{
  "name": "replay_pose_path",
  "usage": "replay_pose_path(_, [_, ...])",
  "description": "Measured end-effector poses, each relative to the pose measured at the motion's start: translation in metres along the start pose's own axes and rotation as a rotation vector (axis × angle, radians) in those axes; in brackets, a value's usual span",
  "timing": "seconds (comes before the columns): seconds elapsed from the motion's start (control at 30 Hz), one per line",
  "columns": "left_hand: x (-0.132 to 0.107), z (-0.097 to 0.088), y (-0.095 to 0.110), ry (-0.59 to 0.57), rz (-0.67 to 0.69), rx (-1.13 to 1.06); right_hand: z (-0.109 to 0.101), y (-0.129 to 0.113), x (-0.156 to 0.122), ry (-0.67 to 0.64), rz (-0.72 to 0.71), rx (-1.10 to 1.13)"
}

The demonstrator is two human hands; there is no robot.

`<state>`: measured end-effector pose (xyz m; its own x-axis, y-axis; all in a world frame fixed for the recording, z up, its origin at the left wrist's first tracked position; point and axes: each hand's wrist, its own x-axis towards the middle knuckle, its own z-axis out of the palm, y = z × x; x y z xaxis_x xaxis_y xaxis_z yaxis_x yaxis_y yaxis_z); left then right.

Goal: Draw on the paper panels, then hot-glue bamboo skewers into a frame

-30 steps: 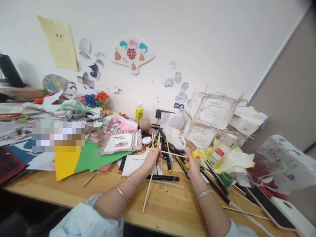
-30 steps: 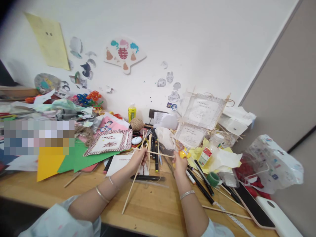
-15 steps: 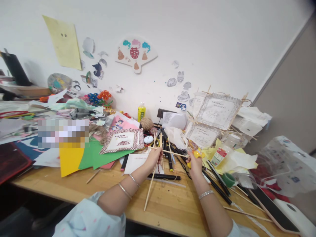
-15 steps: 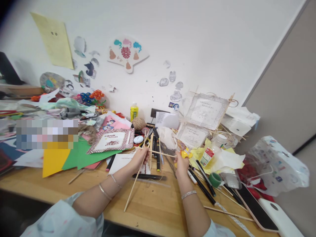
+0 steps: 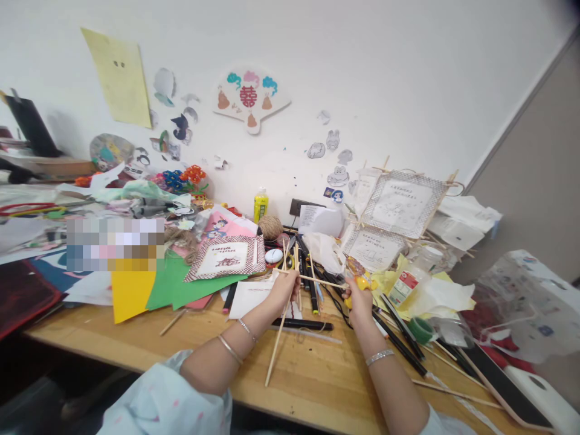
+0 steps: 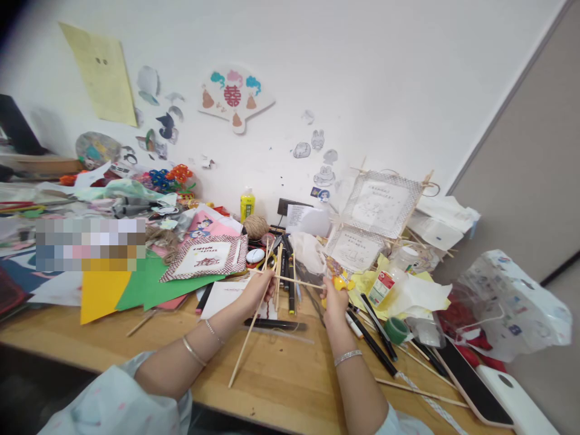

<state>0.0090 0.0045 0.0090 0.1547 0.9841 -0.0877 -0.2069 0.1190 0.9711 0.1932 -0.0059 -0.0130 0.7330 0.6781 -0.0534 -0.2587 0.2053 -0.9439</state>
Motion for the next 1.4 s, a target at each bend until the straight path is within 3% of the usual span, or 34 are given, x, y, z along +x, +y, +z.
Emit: replay_pose_path(1.4, [-0.0007,0.0009,-0.0015,-0.005,0.051,0.038,-0.0007,-0.0003,0.0018,0.012,0.027,-0.021])
